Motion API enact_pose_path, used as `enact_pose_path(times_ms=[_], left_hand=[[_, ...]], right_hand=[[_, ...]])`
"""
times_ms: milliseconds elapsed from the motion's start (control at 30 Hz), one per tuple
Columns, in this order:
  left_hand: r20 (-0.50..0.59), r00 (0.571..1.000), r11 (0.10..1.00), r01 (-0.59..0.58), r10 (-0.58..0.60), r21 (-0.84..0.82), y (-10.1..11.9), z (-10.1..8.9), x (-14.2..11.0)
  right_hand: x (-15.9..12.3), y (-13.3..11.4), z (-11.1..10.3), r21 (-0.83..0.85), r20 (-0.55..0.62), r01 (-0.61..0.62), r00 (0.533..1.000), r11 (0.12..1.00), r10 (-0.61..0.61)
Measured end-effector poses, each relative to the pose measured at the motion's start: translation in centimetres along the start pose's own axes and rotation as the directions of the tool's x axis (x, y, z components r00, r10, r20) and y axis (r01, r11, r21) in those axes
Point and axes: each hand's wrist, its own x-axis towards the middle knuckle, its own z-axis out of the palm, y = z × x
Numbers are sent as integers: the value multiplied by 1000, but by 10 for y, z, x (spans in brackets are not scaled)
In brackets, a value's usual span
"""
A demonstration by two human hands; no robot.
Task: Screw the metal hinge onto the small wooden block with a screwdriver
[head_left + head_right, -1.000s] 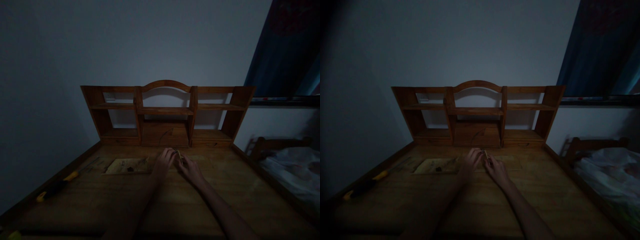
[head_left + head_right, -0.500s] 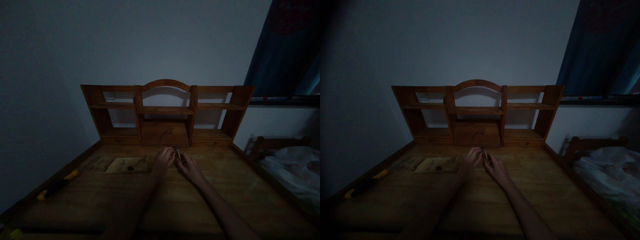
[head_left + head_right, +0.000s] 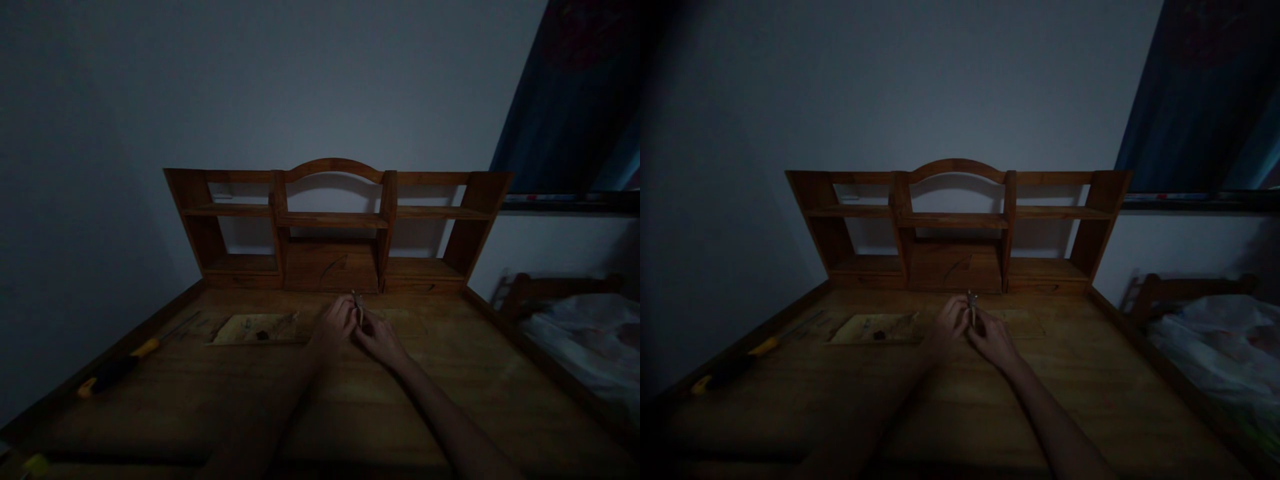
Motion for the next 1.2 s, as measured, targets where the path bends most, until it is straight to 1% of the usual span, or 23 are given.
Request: enact_pose_path(times_ms=[33, 100, 167, 233, 300, 367, 467, 533, 633, 700, 833, 967, 1100, 1200], left_hand=[[2, 1000, 1000, 4, -4, -1, 1, -1, 0], [8, 1000, 1000, 10, -10, -4, 5, -3, 0], [16, 1000, 1000, 12, -12, -13, 10, -6, 1], [26, 1000, 999, 5, -4, -33, 15, -10, 2], [27, 1000, 999, -8, 9, -49, 19, -12, 2], [20, 1000, 998, -20, 21, -58, 19, -11, 2], [15, 1000, 999, -13, 14, -38, 14, -7, 0], [13, 1000, 1000, -4, 4, 19, 9, -4, -1], [19, 1000, 994, -5, 3, 111, 4, -1, -2], [28, 1000, 991, 0, -4, 135, 3, -1, -2], [10, 999, 992, 37, -39, 124, 2, -1, -1], [-25, 997, 992, 75, -72, 98, 2, 1, -2], [-15, 990, 990, 138, -137, 38, 2, 1, -3], [-19, 988, 988, 152, -152, 12, 2, 1, -3]], right_hand=[[0, 1, 1, 36, -7, -10, 1000, 999, 10], [2, 4, 4, 168, 0, -49, 999, 985, 49], [3, 6, 7, 335, 44, -109, 994, 936, 100], [4, 7, 8, 462, 85, -158, 987, 873, 134], [5, 7, 7, 523, 92, -172, 985, 835, 146], [5, 8, 7, 557, 83, -160, 987, 815, 138], [5, 8, 6, 563, 58, -131, 991, 816, 119], [5, 9, 7, 552, 36, -112, 993, 826, 111], [5, 7, 7, 535, 33, -119, 992, 836, 120], [5, 6, 7, 522, 28, -121, 992, 844, 125], [4, 7, 10, 498, 5, -101, 993, 861, 114], [5, 12, 12, 493, 3, -113, 992, 863, 128], [5, 11, 10, 462, -3, -133, 988, 877, 152], [4, 7, 7, 428, -9, -131, 989, 894, 149]])
